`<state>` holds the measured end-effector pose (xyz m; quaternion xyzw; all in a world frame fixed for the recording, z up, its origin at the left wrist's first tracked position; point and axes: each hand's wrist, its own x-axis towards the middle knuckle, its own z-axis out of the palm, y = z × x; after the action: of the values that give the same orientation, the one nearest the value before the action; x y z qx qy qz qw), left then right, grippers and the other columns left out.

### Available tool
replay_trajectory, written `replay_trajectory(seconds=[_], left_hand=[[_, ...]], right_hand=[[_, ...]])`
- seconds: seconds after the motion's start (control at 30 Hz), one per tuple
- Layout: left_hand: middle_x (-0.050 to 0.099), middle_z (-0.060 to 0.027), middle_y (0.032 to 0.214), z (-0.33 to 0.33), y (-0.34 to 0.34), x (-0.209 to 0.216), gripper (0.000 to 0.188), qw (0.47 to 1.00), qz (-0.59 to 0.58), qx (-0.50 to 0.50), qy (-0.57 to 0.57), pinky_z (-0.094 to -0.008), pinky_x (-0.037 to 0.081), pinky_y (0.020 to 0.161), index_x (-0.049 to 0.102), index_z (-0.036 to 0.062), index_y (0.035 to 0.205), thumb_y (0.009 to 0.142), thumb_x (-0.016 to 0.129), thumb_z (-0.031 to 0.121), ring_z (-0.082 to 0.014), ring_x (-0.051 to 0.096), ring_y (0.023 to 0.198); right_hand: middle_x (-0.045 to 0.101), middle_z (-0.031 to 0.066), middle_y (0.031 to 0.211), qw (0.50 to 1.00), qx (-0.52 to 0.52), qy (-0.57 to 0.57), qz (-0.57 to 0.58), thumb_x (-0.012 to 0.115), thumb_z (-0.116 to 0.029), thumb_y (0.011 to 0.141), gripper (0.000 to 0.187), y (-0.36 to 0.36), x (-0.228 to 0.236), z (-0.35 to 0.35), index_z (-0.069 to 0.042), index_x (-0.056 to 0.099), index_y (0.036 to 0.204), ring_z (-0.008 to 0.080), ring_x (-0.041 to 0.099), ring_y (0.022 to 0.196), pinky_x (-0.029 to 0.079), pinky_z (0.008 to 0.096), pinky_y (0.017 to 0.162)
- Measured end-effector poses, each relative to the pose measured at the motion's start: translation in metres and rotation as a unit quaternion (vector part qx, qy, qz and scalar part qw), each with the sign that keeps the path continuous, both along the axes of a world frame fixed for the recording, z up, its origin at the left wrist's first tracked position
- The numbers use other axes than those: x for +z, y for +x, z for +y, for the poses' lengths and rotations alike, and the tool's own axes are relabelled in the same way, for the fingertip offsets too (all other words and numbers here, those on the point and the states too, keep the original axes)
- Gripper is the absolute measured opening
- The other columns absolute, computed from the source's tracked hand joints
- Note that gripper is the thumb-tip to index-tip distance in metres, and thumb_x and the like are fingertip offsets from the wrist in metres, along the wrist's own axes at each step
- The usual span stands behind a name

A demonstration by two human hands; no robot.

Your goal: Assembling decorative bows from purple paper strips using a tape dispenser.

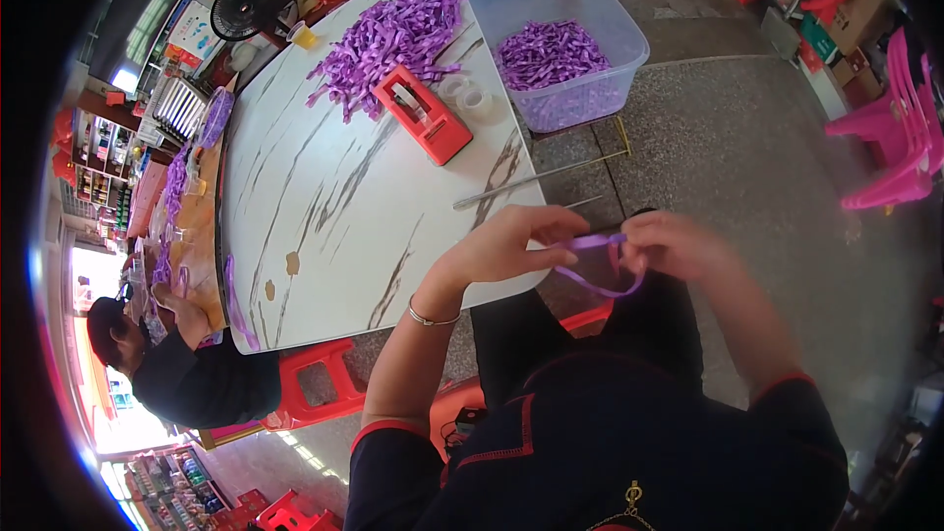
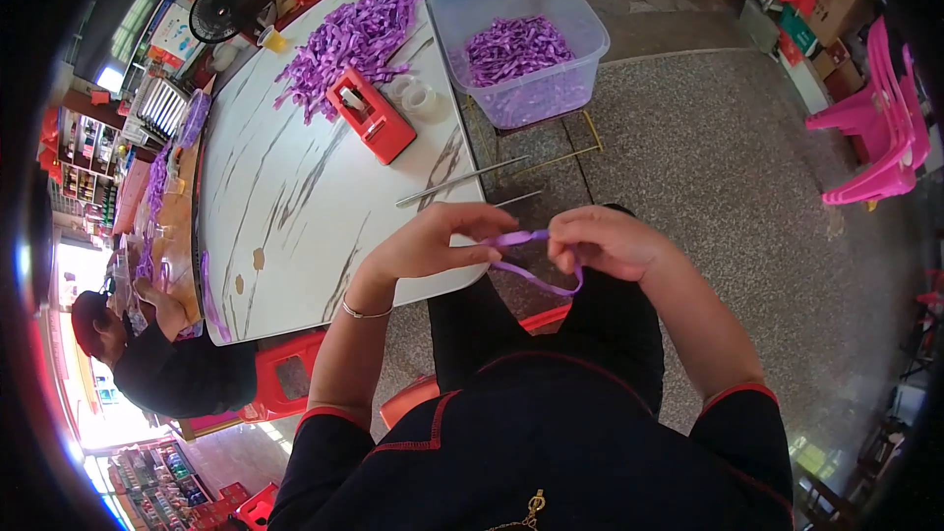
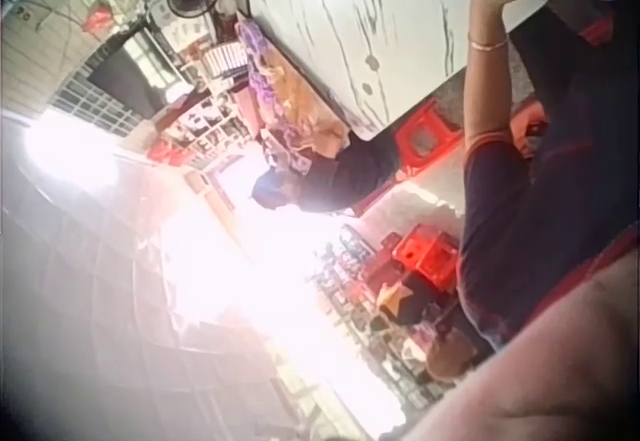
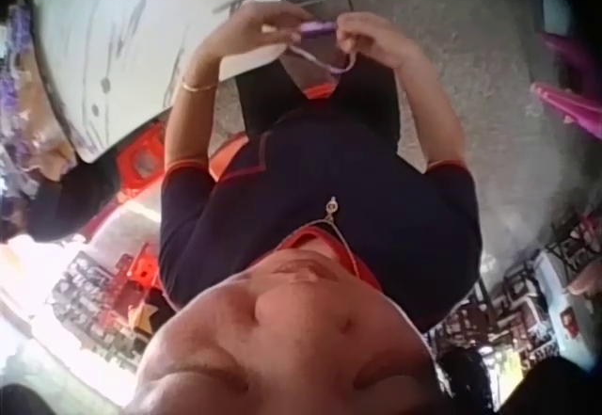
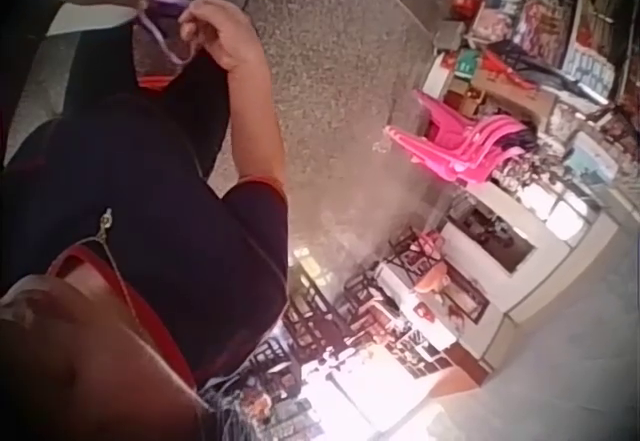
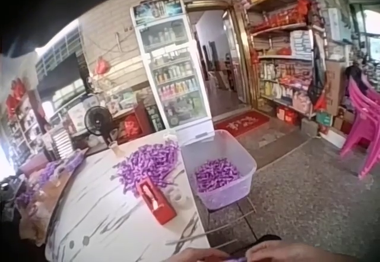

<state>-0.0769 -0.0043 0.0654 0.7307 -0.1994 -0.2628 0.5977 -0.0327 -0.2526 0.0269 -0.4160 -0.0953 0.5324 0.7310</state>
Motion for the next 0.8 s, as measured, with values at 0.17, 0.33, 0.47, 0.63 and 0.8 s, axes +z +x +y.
replay_trajectory(seconds=[0.17, 0.33, 0.47, 0.63, 0.8], left_hand=[[0.059, -0.0048, 0.085, 0.008, 0.015, -0.023, 0.026, 0.944, -0.220, 0.213, 0.125, -0.0279, 0.045, 0.077, 0.058, 0.0026, 0.103, 0.078, 0.064, 0.007, -0.0131, 0.056, 0.082], [0.059, -0.0045, 0.081, 0.015, 0.040, -0.046, 0.018, 0.927, -0.233, 0.278, 0.099, -0.0241, 0.044, 0.068, 0.060, 0.0011, 0.098, 0.081, 0.060, 0.007, -0.0108, 0.055, 0.075], [0.059, -0.0046, 0.078, 0.013, 0.052, -0.055, 0.015, 0.922, -0.212, 0.292, 0.139, -0.0227, 0.041, 0.061, 0.062, -0.0001, 0.093, 0.083, 0.059, 0.011, -0.0094, 0.052, 0.069], [0.058, -0.0056, 0.076, 0.006, 0.061, -0.058, 0.016, 0.917, -0.204, 0.312, 0.140, -0.0230, 0.041, 0.059, 0.064, 0.0005, 0.092, 0.082, 0.060, 0.012, -0.0102, 0.052, 0.066], [0.056, -0.0076, 0.073, 0.003, 0.062, -0.057, 0.013, 0.905, -0.239, 0.299, 0.187, -0.0259, 0.041, 0.056, 0.066, 0.0020, 0.085, 0.079, 0.062, 0.013, -0.0127, 0.052, 0.060]], right_hand=[[0.056, 0.0019, 0.066, 0.971, -0.160, -0.123, -0.126, 0.054, -0.019, 0.084, 0.018, 0.024, -0.017, -0.021, -0.004, 0.059, 0.076, 0.0090, 0.054, 0.061, 0.043, 0.0216, 0.061], [0.055, -0.0005, 0.071, 0.914, -0.258, -0.196, -0.242, 0.054, -0.021, 0.086, 0.019, 0.042, -0.039, 0.009, -0.003, 0.061, 0.084, 0.0063, 0.050, 0.068, 0.040, 0.0199, 0.064], [0.058, 0.0005, 0.076, 0.906, -0.261, -0.118, -0.312, 0.054, -0.017, 0.088, 0.017, 0.046, -0.061, 0.043, -0.002, 0.062, 0.085, 0.0079, 0.053, 0.074, 0.041, 0.0227, 0.071], [0.059, -0.0010, 0.077, 0.927, -0.227, -0.094, -0.284, 0.054, -0.014, 0.087, 0.014, 0.041, -0.076, 0.063, -0.003, 0.062, 0.085, 0.0067, 0.053, 0.076, 0.042, 0.0225, 0.070], [0.058, -0.0033, 0.076, 0.940, -0.225, -0.099, -0.234, 0.053, -0.013, 0.087, 0.013, 0.026, -0.080, 0.072, -0.003, 0.062, 0.085, 0.0047, 0.051, 0.073, 0.040, 0.0203, 0.069]])
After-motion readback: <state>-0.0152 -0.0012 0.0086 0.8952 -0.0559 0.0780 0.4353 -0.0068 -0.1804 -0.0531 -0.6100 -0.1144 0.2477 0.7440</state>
